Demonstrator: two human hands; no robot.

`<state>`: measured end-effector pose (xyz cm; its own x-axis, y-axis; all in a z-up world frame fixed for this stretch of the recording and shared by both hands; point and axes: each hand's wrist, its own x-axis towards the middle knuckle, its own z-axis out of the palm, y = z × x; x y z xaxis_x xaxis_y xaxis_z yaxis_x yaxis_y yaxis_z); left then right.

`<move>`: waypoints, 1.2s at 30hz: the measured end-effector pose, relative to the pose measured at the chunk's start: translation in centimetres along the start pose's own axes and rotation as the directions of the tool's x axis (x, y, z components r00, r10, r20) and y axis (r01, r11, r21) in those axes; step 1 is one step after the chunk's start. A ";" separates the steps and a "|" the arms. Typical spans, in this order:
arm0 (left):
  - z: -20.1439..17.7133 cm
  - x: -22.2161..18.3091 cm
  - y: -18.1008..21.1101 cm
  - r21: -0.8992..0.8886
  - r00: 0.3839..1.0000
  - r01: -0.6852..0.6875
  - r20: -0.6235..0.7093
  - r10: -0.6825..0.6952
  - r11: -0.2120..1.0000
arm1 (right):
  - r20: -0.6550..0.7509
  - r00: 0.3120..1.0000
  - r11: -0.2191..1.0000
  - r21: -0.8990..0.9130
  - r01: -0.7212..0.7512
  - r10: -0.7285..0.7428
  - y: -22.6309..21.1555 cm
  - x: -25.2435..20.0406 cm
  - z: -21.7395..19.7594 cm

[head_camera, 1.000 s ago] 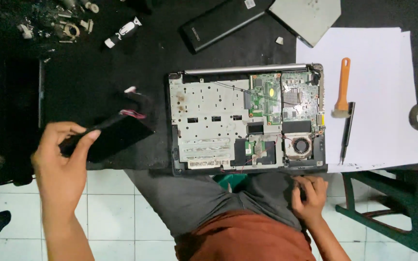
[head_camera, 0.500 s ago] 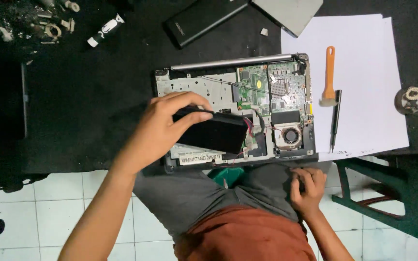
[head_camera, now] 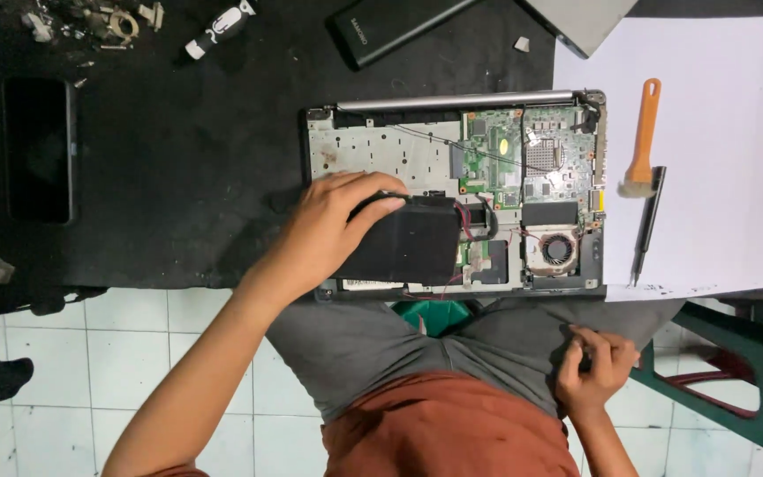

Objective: Separating the screen assembly from the laptop base, inspecting internal components like the battery, and reattaching the bottom cover.

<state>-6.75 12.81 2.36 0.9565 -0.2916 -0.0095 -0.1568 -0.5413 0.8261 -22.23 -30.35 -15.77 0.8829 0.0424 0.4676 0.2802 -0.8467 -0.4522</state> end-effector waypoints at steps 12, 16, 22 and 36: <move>2.6 -1.8 0.0 0.518 0.978 -0.018 -0.167 0.122 0.855 | 0.028 0.999 0.994 0.100 0.034 -0.037 -1.7 2.6 0.0; 3.1 -2.3 0.5 0.554 0.975 -0.016 -0.175 0.135 0.832 | -0.048 0.999 0.998 0.060 0.002 0.001 -5.0 7.2 -1.4; 3.0 -2.2 0.1 0.505 0.974 0.034 -0.209 0.084 0.862 | -0.080 0.992 0.962 0.248 0.113 -0.096 -12.6 18.4 -3.3; 2.3 -2.0 1.7 0.408 0.980 -0.062 -0.149 0.134 0.911 | 0.495 0.859 0.940 -0.214 0.267 -0.132 -17.9 24.6 2.3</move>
<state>-9.49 10.65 2.43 0.9528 -0.2405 0.1850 -0.3027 -0.7965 0.5233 -4.70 -12.99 2.08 0.9078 0.4105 0.0857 0.4188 -0.8976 -0.1377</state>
